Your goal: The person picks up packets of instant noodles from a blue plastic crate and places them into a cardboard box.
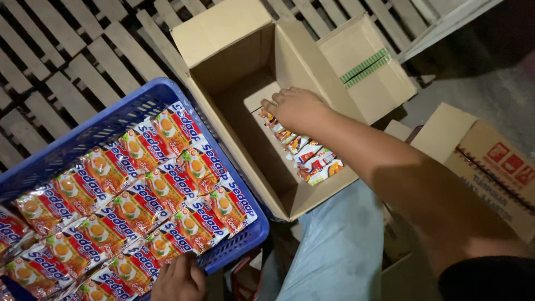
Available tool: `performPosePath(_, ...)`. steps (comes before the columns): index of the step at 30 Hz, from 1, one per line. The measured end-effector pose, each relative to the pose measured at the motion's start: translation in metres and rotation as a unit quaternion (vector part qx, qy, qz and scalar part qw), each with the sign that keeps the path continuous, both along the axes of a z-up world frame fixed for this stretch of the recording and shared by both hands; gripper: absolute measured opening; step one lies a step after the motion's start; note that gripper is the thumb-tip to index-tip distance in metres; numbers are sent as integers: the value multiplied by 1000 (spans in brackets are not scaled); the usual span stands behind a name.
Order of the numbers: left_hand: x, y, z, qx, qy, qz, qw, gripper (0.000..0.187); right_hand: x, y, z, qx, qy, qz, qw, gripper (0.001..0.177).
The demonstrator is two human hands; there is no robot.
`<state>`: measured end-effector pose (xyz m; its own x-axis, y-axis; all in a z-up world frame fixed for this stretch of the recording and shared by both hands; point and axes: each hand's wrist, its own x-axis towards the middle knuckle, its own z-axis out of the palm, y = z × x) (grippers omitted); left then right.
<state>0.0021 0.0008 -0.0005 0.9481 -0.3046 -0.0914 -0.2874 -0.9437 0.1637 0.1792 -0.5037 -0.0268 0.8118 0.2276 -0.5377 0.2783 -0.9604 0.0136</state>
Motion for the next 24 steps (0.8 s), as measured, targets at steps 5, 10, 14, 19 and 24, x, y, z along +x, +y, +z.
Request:
performPosePath(5, -1, -14, 11, -15, -22, 33, 999, 20, -59, -1, 51, 131, -126, -47, 982, 89)
performPosePath(10, -4, -7, -3, 9, -57, 18, 998, 29, -137, 9, 103, 225, -307, -199, 903, 53)
performPosePath(14, -2, -14, 8, -43, -47, 39, 997, 24, -187, 6, 84, 253, -417, -187, 853, 36)
performPosePath(19, -2, -8, -9, -33, -28, 46, 998, 28, -195, 5, 66, 224, -374, -337, 835, 46)
performPosePath(24, 11, -22, 44, -85, 207, 196, 955, 48, -184, -3, 30, 141, -442, -297, 834, 60)
